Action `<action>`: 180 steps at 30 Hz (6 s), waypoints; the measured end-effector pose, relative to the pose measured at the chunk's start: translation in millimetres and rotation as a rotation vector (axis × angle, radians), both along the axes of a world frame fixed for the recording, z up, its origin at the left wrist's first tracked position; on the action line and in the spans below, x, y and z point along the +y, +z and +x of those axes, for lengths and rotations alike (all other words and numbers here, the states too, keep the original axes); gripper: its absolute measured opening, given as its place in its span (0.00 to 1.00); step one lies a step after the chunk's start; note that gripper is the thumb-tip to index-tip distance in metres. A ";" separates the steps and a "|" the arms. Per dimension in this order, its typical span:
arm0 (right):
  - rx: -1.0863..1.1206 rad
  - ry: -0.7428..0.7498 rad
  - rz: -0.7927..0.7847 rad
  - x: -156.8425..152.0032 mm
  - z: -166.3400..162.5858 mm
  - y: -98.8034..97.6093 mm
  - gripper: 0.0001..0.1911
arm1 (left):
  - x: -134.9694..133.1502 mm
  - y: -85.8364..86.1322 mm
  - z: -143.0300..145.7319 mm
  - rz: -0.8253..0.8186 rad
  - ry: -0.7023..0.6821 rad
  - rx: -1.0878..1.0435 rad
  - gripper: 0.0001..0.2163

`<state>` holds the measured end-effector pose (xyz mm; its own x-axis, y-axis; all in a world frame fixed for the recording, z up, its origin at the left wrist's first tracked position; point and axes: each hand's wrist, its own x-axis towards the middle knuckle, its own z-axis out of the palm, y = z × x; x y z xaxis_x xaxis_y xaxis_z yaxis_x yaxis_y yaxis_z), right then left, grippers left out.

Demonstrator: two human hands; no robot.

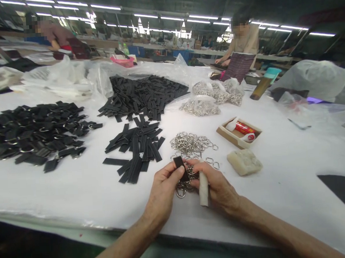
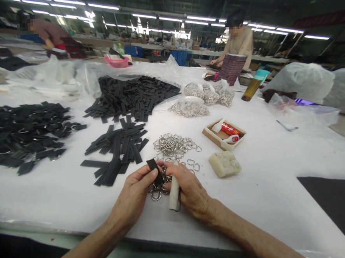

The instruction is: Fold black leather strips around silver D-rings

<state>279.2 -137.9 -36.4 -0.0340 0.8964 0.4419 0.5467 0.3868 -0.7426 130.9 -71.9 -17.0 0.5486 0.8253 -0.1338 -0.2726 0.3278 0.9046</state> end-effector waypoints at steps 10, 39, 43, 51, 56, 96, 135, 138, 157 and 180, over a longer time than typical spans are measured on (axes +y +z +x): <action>-0.016 -0.293 -0.043 -40.4 13.0 2.1 0.08 | -6.5 -3.0 -19.1 0.047 0.106 0.123 0.11; 0.177 -0.294 -0.154 -40.1 -9.2 28.9 0.03 | -8.1 24.7 -26.4 -0.073 -0.125 0.221 0.06; 0.490 -0.225 -0.287 -30.6 -10.2 40.1 0.07 | -12.1 21.9 -20.9 -0.146 -0.221 0.175 0.05; 0.303 -0.431 -0.101 -22.7 -18.3 35.4 0.04 | -20.1 11.3 -22.2 -0.331 -0.354 0.070 0.08; 0.204 -0.435 0.006 -24.2 -21.7 26.3 0.02 | -21.2 11.1 -20.5 -0.418 -0.444 0.009 0.08; 0.141 -0.508 -0.140 -34.9 -27.7 41.2 0.05 | -40.6 -2.2 -22.7 1.064 0.223 0.658 0.11; -0.350 -0.047 0.292 -33.0 -29.7 26.5 0.11 | -25.5 12.7 -20.2 -0.462 -0.038 -0.063 0.16; -0.334 -0.076 0.311 -32.1 -31.2 22.4 0.11 | -25.9 13.0 -20.3 -0.527 -0.041 -0.078 0.13; 0.127 -0.398 0.041 -34.0 -56.3 24.0 0.07 | -37.4 11.7 -18.4 -0.406 0.034 -0.046 0.07; 0.527 -0.417 -0.229 -26.6 -61.0 31.6 0.07 | -39.8 10.0 -29.1 -0.132 -0.048 0.094 0.10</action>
<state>218.2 -164.5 -4.8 0.4989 0.8604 0.1042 0.1605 0.0265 -0.9867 101.7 -111.8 -7.0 0.5674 0.7702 -0.2914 -0.1700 0.4559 0.8737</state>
